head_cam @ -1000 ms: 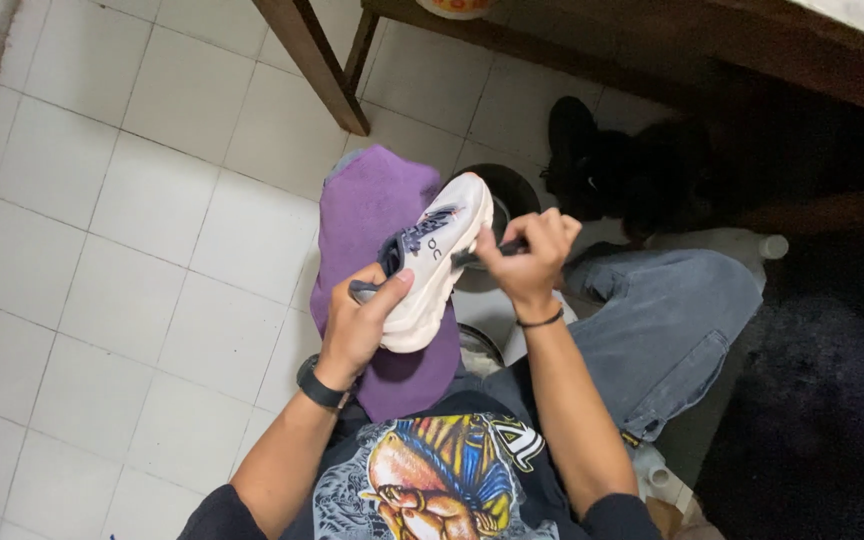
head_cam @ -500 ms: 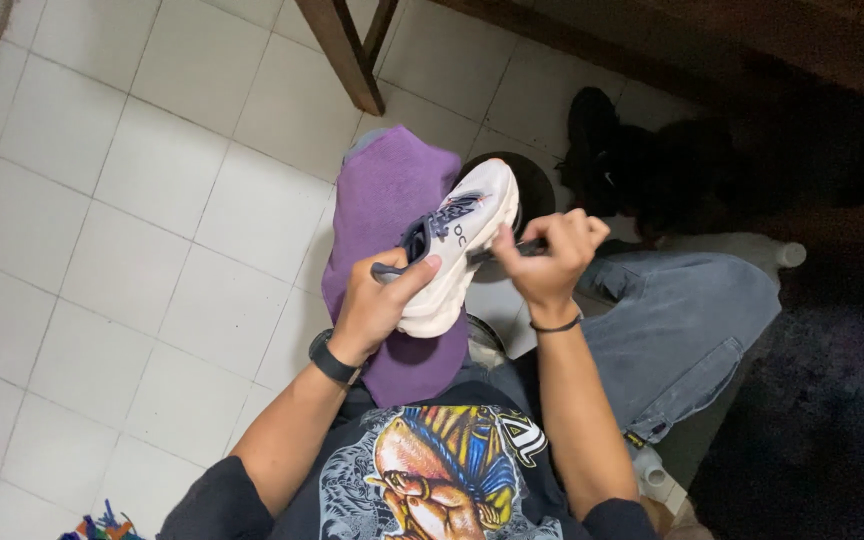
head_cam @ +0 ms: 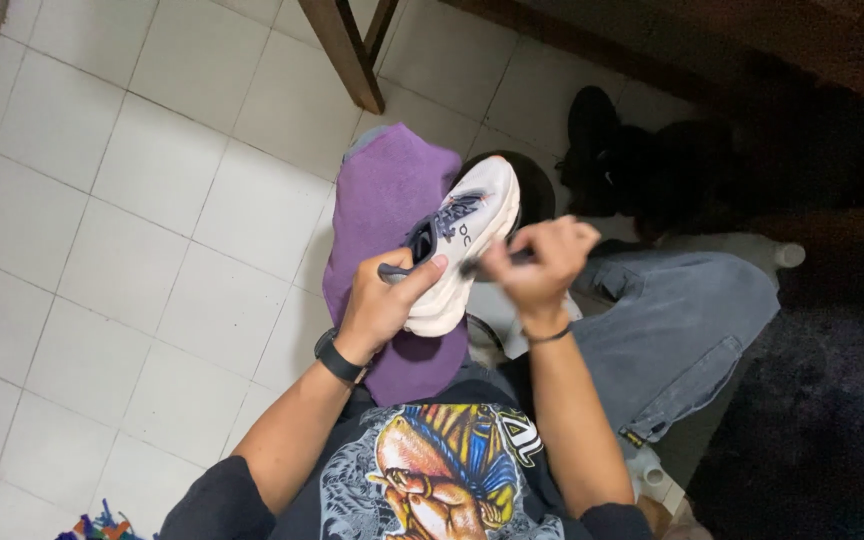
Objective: The person cleans a white and orange sneaker by scrubbing the sole and upper with a brush and wiping it with a cloth. The person repeatedly dips the brush into a container of liquid and scrubs different parts of the shoe while sitting on the floor.
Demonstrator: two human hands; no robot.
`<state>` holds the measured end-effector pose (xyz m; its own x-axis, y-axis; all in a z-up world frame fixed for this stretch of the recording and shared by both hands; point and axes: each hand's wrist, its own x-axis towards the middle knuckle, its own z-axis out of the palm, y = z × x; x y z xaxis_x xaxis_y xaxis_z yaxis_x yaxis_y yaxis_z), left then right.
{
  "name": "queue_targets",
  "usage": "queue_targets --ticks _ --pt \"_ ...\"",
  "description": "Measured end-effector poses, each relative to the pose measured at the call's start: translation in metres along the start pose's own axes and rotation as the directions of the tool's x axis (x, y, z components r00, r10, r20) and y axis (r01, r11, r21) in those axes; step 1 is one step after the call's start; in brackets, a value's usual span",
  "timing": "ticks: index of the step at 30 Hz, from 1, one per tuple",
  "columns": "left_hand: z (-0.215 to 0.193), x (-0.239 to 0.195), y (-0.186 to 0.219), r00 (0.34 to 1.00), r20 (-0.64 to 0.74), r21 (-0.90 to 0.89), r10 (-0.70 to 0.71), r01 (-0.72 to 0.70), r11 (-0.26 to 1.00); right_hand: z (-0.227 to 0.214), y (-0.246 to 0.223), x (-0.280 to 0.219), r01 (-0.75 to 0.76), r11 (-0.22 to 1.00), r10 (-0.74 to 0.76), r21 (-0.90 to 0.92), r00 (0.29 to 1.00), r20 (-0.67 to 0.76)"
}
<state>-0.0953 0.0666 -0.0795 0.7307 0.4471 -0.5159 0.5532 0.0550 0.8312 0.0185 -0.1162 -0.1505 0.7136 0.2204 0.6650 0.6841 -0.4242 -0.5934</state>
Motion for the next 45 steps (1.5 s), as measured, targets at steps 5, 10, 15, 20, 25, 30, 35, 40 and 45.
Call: queue_targets --ticks 5,10,15,20,25,30,35,40,45 --pt "0.003 0.004 0.001 1.000 0.000 -0.008 0.003 -0.003 1.000 -0.003 -0.046 0.002 0.038 0.998 -0.038 0.052 0.999 0.005" --pt "0.003 0.002 -0.001 1.000 -0.018 -0.044 -0.017 0.017 0.999 -0.009 -0.020 0.004 -0.022 0.999 0.019 -0.048 0.999 -0.048" --pt "0.002 0.002 0.003 0.999 -0.021 -0.066 -0.034 0.032 0.997 -0.018 -0.059 0.008 0.137 0.989 -0.138 -0.057 0.990 -0.028" --pt "0.006 0.005 -0.005 0.999 -0.032 -0.001 0.018 -0.018 1.000 -0.019 -0.064 -0.008 0.134 0.985 -0.134 -0.110 0.991 0.005" --pt "0.007 0.006 -0.007 0.999 -0.032 -0.004 0.017 -0.017 1.000 -0.033 -0.052 0.004 0.161 0.966 -0.162 -0.202 0.987 0.016" --pt "0.010 0.002 -0.009 0.998 -0.043 0.036 0.044 -0.042 0.998 -0.031 -0.078 -0.005 0.224 0.950 -0.225 -0.218 0.974 0.023" --pt "0.013 0.001 -0.007 0.997 -0.069 0.005 0.046 -0.045 0.999 -0.037 -0.076 -0.017 0.185 0.952 -0.177 -0.244 0.983 0.056" --pt "0.014 0.005 -0.008 0.996 -0.077 -0.034 0.037 -0.040 0.999 -0.044 -0.059 -0.001 0.183 0.928 -0.187 -0.325 0.982 0.018" --pt "0.013 0.003 -0.005 0.995 -0.089 -0.026 0.043 -0.045 0.999 -0.037 -0.069 -0.021 0.235 0.940 -0.234 -0.248 0.972 0.036"
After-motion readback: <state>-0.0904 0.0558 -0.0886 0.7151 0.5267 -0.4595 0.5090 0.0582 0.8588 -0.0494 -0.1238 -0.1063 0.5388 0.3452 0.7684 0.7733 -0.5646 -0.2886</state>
